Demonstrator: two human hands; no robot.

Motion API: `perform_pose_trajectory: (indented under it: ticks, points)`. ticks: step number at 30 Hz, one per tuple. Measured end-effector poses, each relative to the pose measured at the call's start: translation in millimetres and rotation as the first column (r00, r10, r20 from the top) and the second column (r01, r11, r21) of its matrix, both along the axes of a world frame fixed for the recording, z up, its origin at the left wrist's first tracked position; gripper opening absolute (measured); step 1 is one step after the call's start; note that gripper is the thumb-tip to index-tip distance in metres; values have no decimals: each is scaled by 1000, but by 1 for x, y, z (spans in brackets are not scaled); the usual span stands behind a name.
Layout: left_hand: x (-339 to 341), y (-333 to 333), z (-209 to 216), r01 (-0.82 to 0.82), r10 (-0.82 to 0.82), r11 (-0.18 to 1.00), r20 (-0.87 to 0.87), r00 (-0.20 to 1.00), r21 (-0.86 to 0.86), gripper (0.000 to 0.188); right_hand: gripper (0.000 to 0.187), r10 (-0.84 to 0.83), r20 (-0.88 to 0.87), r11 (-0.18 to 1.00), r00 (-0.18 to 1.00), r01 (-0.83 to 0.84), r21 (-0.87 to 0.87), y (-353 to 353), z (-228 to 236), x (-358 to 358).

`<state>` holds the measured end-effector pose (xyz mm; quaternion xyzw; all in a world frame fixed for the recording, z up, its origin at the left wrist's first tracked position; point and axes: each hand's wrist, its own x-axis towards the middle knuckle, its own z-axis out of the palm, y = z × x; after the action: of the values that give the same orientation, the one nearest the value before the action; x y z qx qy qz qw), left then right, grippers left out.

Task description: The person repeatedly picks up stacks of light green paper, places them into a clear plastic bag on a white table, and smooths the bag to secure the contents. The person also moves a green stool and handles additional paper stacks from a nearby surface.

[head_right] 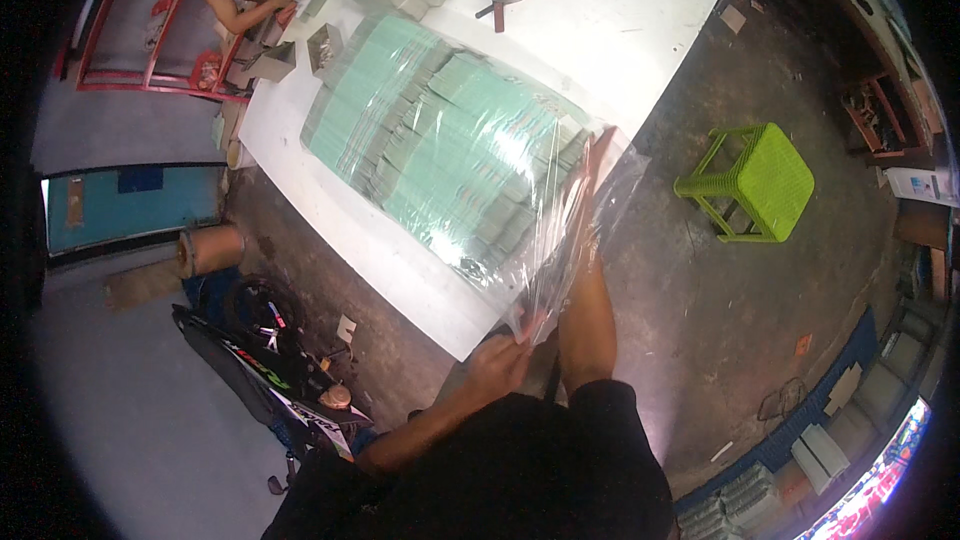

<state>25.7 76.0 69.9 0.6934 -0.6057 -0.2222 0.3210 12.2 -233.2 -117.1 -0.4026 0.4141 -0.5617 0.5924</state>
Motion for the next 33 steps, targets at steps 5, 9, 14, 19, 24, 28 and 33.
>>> perform_pose_trajectory:
  ticks: [5, 9, 14, 19, 24, 28, 33]
  points:
    - [11, -16, 20, 30, -25, 996, -63, 998, 82, 23, 86, 99, -191, 995, 977, -93, 37, 5, 36, -12]
    - [61, -38, 20, -131, 136, 978, 20, 990, -160, 24, 55, -11, -410, 958, 912, 127, 257, 74, 84, -29]
    - [142, -147, 0, -130, 171, 981, 333, 927, -141, 44, 32, 201, -684, 979, 702, -113, 171, 145, 108, -37]
    - [157, -197, -14, -11, -42, 994, 461, 886, 113, 62, 30, 164, -598, 986, 785, -117, 116, 150, 97, -22]
    - [153, -198, -19, -12, -53, 992, 495, 867, 128, 66, 28, 191, -562, 979, 805, -198, 49, 148, 99, -12]
    - [153, -197, -21, -12, -53, 992, 500, 864, 127, 66, 26, 264, -388, 963, 883, -220, 153, 140, 96, 0]
    - [150, -199, -21, -15, -60, 990, 514, 856, 140, 66, 37, 345, -317, 917, 883, -245, 316, 143, 83, 2]
